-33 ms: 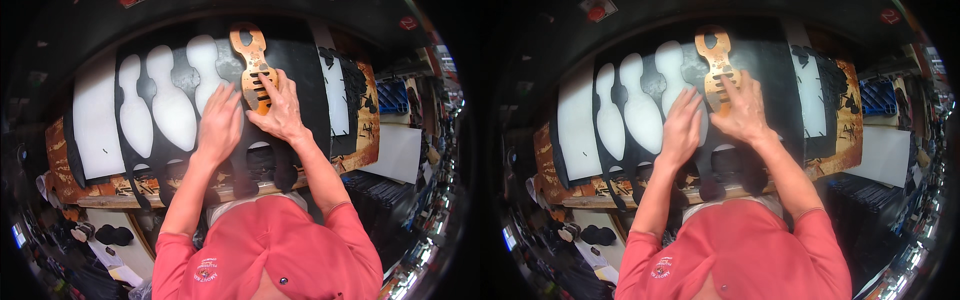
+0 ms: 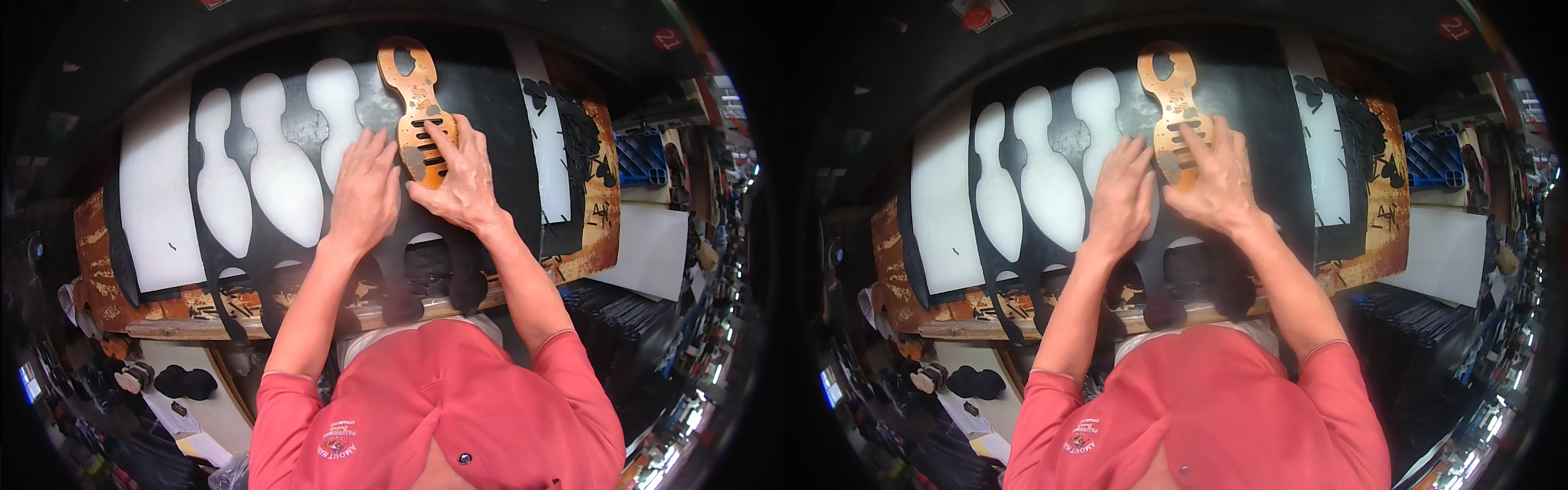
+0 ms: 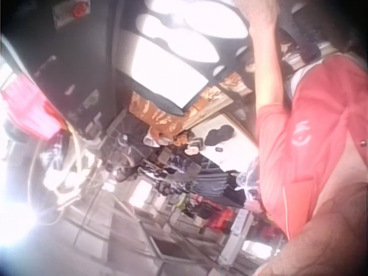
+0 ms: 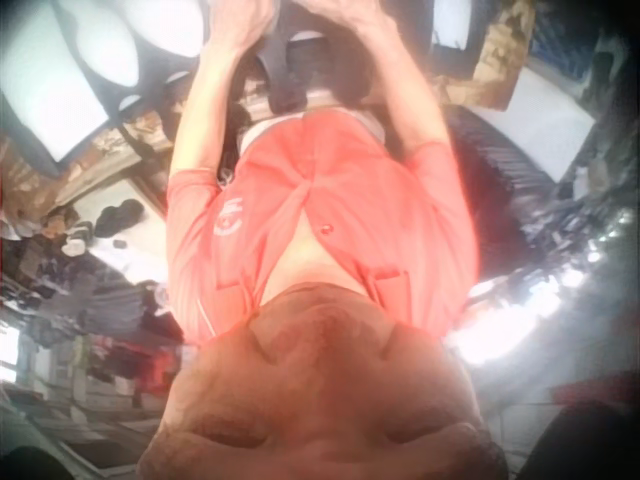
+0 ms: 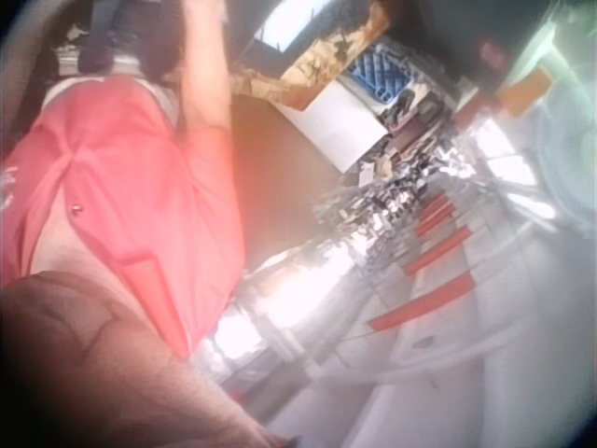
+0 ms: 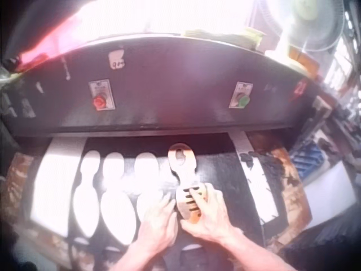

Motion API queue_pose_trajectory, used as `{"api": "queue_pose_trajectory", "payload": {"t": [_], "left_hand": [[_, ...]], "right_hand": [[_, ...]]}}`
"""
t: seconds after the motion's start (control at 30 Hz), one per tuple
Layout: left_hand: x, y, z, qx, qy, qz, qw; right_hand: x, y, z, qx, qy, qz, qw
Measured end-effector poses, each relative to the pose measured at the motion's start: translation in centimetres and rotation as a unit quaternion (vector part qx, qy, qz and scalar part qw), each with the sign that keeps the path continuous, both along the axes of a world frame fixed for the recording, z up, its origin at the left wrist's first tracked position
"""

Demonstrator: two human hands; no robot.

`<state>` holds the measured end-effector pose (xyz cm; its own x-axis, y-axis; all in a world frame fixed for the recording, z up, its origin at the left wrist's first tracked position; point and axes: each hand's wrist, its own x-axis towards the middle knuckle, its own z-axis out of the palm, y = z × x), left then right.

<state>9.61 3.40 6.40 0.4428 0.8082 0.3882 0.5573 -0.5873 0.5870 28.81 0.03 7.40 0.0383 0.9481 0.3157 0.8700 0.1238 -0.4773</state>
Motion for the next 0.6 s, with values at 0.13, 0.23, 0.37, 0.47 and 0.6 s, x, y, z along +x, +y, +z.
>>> {"api": "queue_pose_trajectory", "payload": {"t": [0.13,0.23,0.37,0.47,0.6], "left_hand": [[0.7,0.0,-2.3,0.016,0.056,-0.006,0.998],[0.3,-0.4,-1.8,0.015,0.04,0.0,0.999],[2.4,-1.0,0.3,0.0,-0.043,0.014,0.999],[5.1,-2.7,1.2,-0.085,-0.127,-0.071,0.986],[5.7,-3.1,0.6,-0.244,-0.208,-0.088,0.943]], "right_hand": [[3.2,-0.1,2.1,-0.11,0.186,0.005,0.976],[5.9,0.1,3.0,-0.161,0.512,0.046,0.843],[6.7,0.2,2.5,-0.156,0.585,0.054,0.794],[6.4,0.0,2.1,-0.154,0.589,0.055,0.792],[6.1,-0.1,2.2,-0.167,0.598,0.034,0.783]]}}
